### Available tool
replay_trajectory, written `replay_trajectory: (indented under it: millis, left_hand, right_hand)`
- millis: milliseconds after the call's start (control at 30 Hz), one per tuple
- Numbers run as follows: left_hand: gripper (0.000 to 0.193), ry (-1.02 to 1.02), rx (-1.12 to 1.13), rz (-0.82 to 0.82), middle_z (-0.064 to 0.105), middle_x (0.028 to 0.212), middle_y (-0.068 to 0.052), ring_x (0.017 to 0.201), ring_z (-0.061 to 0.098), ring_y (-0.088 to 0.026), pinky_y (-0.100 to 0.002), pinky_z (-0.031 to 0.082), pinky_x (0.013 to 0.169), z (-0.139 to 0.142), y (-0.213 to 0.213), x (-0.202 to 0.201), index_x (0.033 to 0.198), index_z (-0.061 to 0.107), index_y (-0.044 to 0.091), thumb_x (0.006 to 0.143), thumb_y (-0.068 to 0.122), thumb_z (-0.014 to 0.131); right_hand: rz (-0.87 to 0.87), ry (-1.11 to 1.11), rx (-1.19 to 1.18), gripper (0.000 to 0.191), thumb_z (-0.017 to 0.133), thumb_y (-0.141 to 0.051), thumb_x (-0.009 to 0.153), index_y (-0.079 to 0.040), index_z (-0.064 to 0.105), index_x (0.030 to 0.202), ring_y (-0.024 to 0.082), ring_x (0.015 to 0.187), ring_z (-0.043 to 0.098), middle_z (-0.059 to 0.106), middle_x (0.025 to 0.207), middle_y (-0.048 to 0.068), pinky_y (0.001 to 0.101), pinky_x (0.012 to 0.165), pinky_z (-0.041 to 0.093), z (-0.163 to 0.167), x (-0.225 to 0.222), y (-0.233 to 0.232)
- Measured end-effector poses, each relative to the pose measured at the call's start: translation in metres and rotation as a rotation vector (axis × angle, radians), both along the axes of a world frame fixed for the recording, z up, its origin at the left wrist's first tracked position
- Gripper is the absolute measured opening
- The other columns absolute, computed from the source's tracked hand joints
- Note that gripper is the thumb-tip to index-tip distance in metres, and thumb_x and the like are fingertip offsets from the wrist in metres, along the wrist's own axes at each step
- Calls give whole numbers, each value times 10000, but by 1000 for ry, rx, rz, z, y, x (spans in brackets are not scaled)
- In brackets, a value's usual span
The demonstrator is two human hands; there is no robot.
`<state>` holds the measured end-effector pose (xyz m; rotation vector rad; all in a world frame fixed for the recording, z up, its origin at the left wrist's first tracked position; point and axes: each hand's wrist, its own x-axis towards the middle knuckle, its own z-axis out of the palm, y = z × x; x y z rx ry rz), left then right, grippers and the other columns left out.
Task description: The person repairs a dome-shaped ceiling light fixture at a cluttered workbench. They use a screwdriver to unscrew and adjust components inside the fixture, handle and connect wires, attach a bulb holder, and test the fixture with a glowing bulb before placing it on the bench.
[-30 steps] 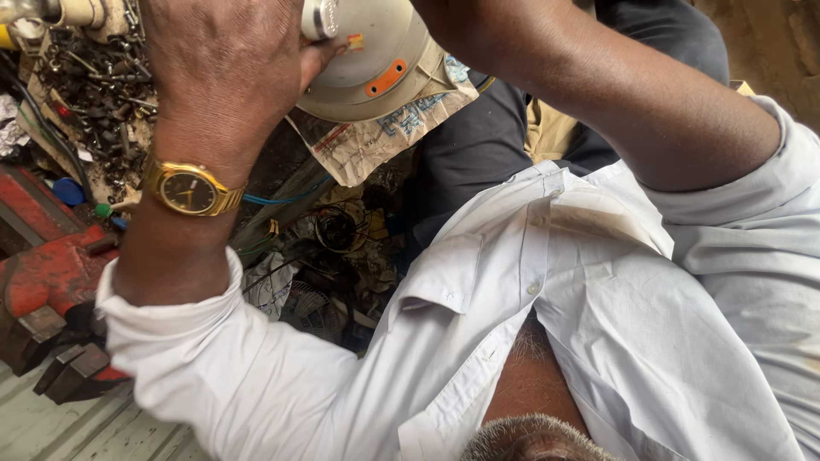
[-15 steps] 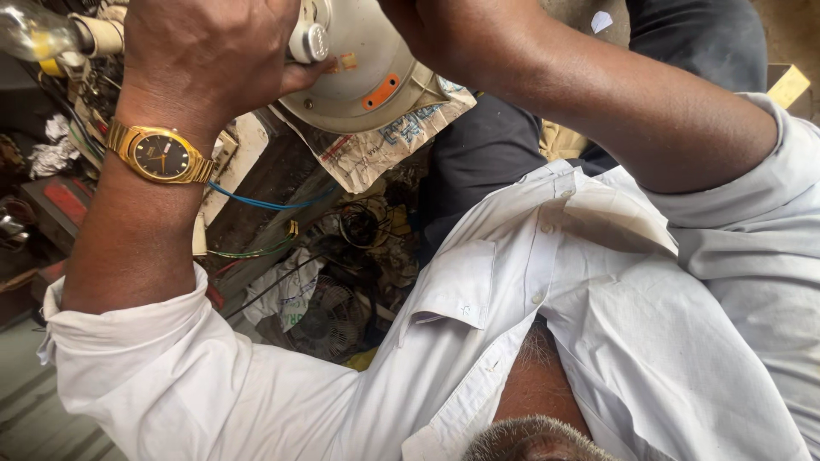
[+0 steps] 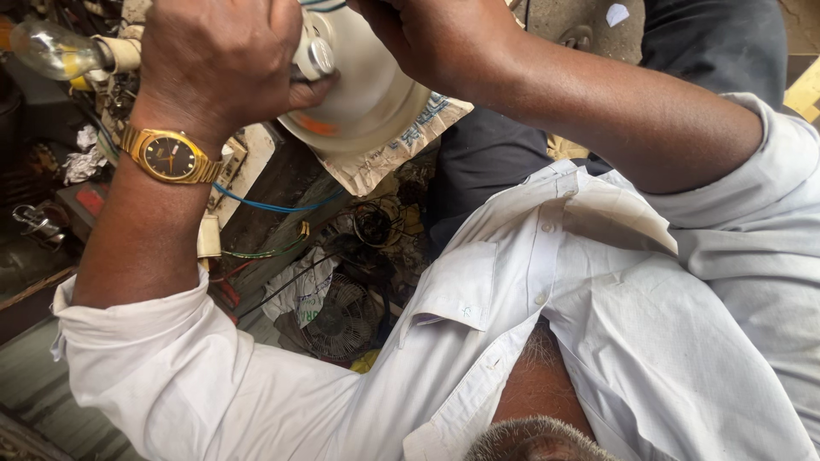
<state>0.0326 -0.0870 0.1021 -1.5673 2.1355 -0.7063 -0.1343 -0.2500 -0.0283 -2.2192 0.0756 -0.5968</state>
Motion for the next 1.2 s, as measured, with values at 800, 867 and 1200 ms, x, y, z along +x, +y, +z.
replay_trajectory:
  millis: [800,867,1200]
  left_hand:
    - [700,-17,9,78,528,768,17,750,562,-143,-322,424,696,4,30,-21,751,535,128,838,801,704]
    - [654,-43,-6,63,519,759,24,729,556,-130,-313,416,692,2,32,-19,764,537,136,851,774,657]
    - [640,-55,-50,29,531,770,31,705,563,-106,-286,429,668,1,28,-21,807,567,145,891,763,711]
  right_hand:
    - [43,-106,-141,87,703,-112,1018,-89,758,1081,282,754,704,717,885,113,404,638,543,34,-17,19]
    - [44,-82,-126,87,697,-111,1027,-84,757,1083,274,749,709,723,885,112,398,629,546,35,-16,20]
    - [56,-1,-99,89,686,-134,1079,-74,751,1070,263,709,711,725,854,122,385,590,547,34,-15,22]
